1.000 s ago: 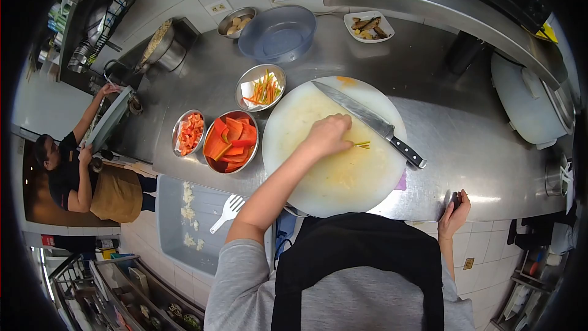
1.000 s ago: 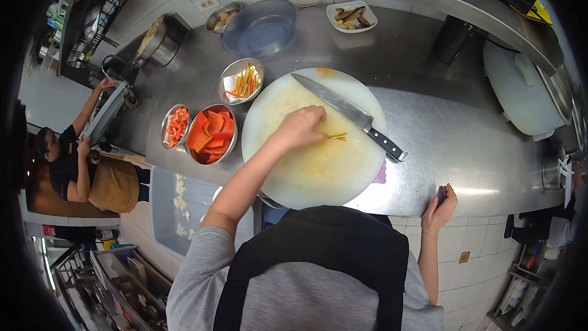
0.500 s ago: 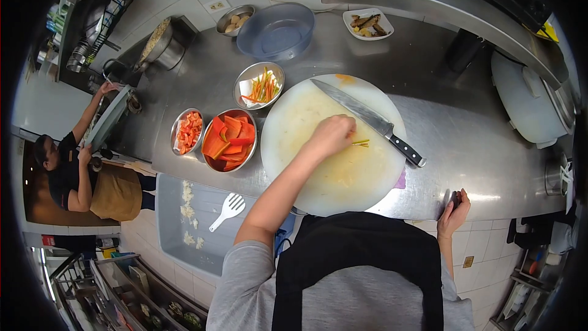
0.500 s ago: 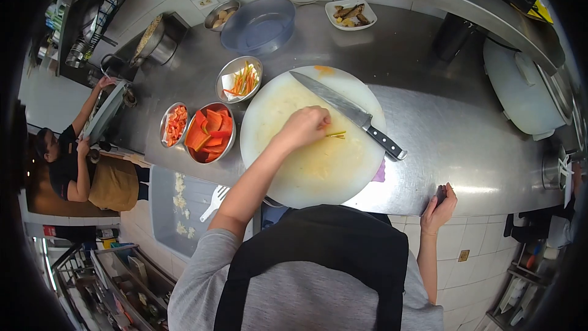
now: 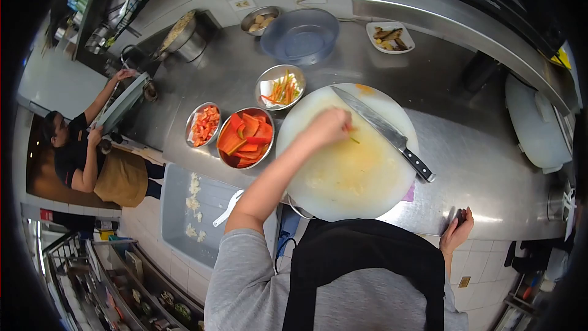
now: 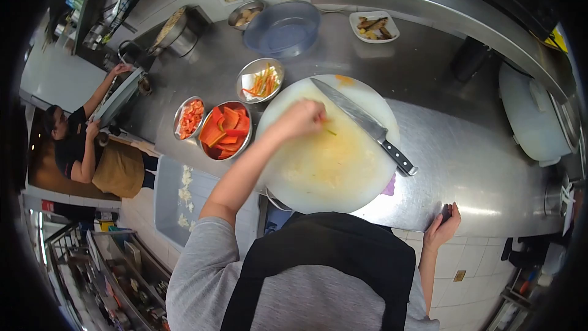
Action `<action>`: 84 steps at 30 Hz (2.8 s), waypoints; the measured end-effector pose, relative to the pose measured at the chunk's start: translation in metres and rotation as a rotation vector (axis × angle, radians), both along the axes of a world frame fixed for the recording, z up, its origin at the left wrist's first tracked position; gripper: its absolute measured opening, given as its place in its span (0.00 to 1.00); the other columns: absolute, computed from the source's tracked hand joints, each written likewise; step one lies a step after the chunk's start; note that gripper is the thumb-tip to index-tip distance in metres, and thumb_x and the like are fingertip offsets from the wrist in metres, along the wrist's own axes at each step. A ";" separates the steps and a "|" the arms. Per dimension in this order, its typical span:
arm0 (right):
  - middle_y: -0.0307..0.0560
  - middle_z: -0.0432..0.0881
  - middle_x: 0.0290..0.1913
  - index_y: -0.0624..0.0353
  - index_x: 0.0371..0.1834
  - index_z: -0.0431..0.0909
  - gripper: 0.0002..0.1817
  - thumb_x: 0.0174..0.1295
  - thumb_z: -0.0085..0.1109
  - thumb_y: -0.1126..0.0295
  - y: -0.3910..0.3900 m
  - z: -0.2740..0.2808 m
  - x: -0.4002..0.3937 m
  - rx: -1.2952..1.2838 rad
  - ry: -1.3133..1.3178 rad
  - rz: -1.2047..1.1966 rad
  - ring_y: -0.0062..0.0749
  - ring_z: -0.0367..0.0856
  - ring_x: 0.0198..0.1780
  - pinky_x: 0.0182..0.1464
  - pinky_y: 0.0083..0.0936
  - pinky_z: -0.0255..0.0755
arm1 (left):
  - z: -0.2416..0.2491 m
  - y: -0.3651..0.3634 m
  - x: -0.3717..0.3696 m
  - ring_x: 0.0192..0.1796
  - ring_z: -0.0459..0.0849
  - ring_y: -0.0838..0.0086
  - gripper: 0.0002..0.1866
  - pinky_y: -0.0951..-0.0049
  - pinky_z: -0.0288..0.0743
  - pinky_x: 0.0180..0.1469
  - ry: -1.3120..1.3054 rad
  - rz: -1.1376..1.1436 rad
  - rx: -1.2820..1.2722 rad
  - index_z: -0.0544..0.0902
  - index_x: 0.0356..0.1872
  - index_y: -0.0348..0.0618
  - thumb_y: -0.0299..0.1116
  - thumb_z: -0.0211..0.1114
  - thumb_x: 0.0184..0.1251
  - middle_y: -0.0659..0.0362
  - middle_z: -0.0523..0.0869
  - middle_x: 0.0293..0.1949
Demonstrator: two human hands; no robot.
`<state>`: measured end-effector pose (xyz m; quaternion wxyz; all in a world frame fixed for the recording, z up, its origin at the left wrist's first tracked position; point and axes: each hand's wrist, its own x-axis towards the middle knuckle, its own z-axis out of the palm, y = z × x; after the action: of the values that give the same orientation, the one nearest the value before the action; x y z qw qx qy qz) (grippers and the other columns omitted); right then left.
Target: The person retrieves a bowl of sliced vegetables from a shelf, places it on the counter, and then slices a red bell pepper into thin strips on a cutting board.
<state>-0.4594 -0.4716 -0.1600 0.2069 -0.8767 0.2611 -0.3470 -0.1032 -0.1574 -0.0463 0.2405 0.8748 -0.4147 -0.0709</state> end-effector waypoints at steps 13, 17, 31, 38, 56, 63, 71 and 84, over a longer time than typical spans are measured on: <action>0.59 0.74 0.54 0.71 0.61 0.67 0.23 0.68 0.47 0.65 0.002 0.002 0.002 0.009 0.018 0.003 0.48 0.75 0.54 0.59 0.37 0.69 | 0.012 0.038 0.050 0.42 0.86 0.53 0.10 0.59 0.78 0.48 -0.103 0.295 0.160 0.85 0.36 0.37 0.24 0.65 0.50 0.46 0.87 0.35; 0.60 0.74 0.54 0.71 0.61 0.67 0.23 0.68 0.47 0.66 0.002 0.005 0.002 0.015 0.023 0.005 0.48 0.75 0.54 0.59 0.37 0.69 | -0.049 0.026 0.047 0.44 0.85 0.52 0.12 0.56 0.78 0.47 -0.258 0.353 0.183 0.82 0.37 0.37 0.18 0.60 0.50 0.44 0.85 0.37; 0.61 0.72 0.55 0.72 0.63 0.66 0.24 0.69 0.45 0.67 -0.001 0.001 -0.001 -0.007 0.059 0.008 0.49 0.74 0.56 0.61 0.38 0.67 | -0.038 -0.001 -0.010 0.41 0.82 0.52 0.08 0.58 0.75 0.44 -0.027 -0.080 0.009 0.77 0.31 0.38 0.20 0.60 0.47 0.50 0.83 0.33; 0.60 0.71 0.56 0.72 0.64 0.65 0.24 0.71 0.45 0.64 -0.002 0.000 -0.002 0.019 0.057 0.016 0.48 0.74 0.57 0.62 0.37 0.66 | 0.008 0.052 0.046 0.32 0.83 0.61 0.07 0.66 0.76 0.36 -0.079 0.137 -0.241 0.78 0.32 0.36 0.21 0.61 0.49 0.50 0.82 0.27; 0.61 0.73 0.55 0.71 0.61 0.67 0.23 0.69 0.47 0.64 0.000 -0.001 0.001 0.035 0.020 -0.006 0.50 0.73 0.55 0.60 0.38 0.67 | -0.008 0.120 0.152 0.43 0.87 0.56 0.15 0.63 0.81 0.48 0.023 0.598 0.278 0.86 0.36 0.34 0.30 0.70 0.45 0.43 0.87 0.38; 0.61 0.73 0.54 0.71 0.61 0.67 0.23 0.67 0.47 0.66 -0.001 -0.002 0.001 -0.022 0.028 0.004 0.51 0.74 0.55 0.59 0.38 0.68 | 0.030 0.141 0.161 0.31 0.88 0.74 0.08 0.71 0.82 0.33 0.283 0.636 0.151 0.87 0.36 0.37 0.29 0.68 0.56 0.58 0.88 0.28; 0.60 0.73 0.53 0.71 0.61 0.67 0.22 0.67 0.46 0.69 0.003 0.005 0.002 0.036 0.038 -0.003 0.50 0.74 0.54 0.60 0.38 0.68 | 0.040 0.133 0.152 0.34 0.89 0.68 0.14 0.69 0.82 0.29 0.424 0.621 0.132 0.83 0.43 0.32 0.27 0.68 0.56 0.52 0.88 0.34; 0.60 0.73 0.55 0.71 0.61 0.67 0.24 0.69 0.45 0.63 -0.003 -0.001 -0.002 0.010 0.081 -0.013 0.50 0.74 0.55 0.60 0.38 0.67 | -0.011 0.097 0.170 0.45 0.86 0.59 0.13 0.62 0.78 0.49 -0.272 0.843 -0.070 0.87 0.41 0.44 0.31 0.71 0.52 0.54 0.87 0.41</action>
<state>-0.4610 -0.4742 -0.1609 0.1985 -0.8872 0.2767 -0.3113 0.0669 -0.0599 -0.0575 0.2210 0.9601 -0.0517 0.1633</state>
